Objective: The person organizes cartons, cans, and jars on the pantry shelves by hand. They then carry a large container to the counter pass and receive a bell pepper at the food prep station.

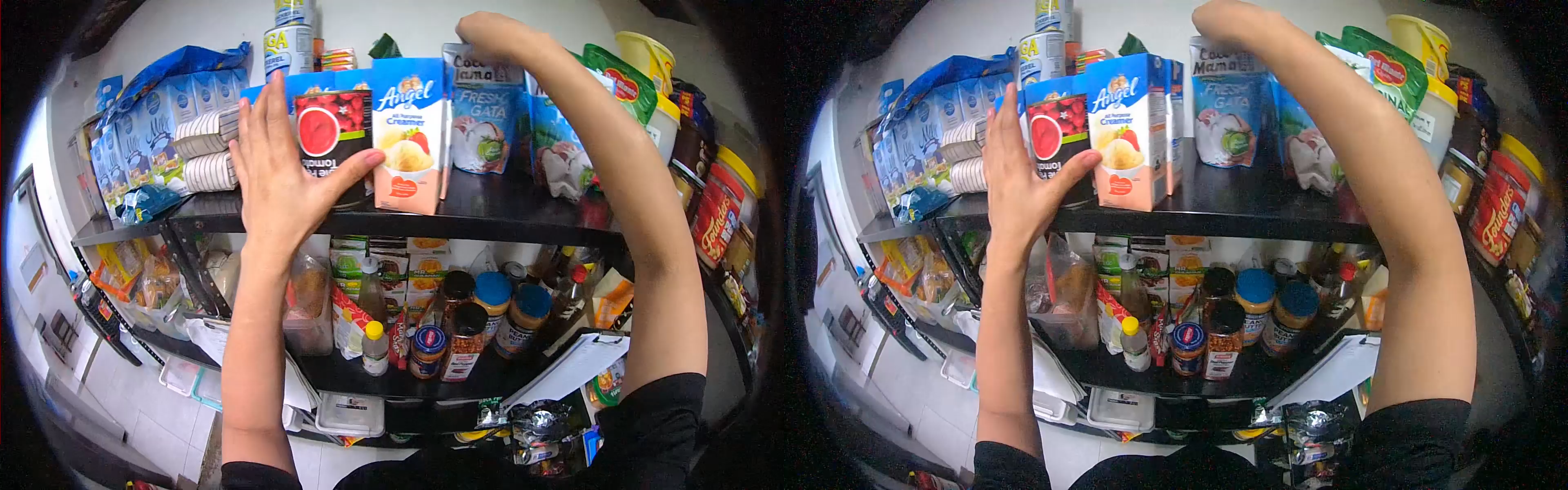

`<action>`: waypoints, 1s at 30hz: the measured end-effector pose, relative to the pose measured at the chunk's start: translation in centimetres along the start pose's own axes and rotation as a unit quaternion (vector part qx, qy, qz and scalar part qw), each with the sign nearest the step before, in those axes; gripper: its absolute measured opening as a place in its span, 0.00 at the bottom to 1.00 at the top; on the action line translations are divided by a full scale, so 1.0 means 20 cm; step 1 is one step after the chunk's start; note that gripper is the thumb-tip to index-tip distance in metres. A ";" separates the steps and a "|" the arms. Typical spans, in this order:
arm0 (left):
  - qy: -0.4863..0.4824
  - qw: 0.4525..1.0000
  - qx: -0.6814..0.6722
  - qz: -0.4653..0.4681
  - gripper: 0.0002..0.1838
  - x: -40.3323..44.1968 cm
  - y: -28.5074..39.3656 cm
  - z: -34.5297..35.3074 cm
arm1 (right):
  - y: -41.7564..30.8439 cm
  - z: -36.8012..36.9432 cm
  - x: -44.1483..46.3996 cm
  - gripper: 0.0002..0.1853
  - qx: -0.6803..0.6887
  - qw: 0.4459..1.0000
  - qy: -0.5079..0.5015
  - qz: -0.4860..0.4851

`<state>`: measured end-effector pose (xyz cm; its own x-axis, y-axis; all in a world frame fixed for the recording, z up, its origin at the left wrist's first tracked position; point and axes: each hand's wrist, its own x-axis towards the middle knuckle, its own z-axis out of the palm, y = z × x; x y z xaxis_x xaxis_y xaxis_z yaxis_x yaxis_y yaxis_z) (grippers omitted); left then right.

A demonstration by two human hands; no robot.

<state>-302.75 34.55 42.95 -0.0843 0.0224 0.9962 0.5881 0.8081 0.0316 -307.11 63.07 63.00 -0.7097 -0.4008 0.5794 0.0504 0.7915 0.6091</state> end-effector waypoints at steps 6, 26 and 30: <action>0.004 1.000 0.001 0.008 0.64 0.00 0.00 0.00 | -0.08 -0.01 -0.11 0.17 0.007 1.000 -0.016 0.026; -0.034 0.999 0.022 -0.023 0.66 0.00 0.03 -0.03 | -0.34 -0.10 0.32 0.37 0.426 0.895 -0.123 0.050; -0.032 0.999 0.024 -0.021 0.67 0.00 0.02 -0.03 | -0.34 -0.02 0.36 0.24 0.497 0.842 -0.195 0.072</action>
<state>-302.06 34.49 43.06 -0.1597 0.0232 0.9869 0.5441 0.8362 0.0684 -312.22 54.57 63.20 -0.9331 -0.2390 0.2685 -0.3203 0.8920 -0.3190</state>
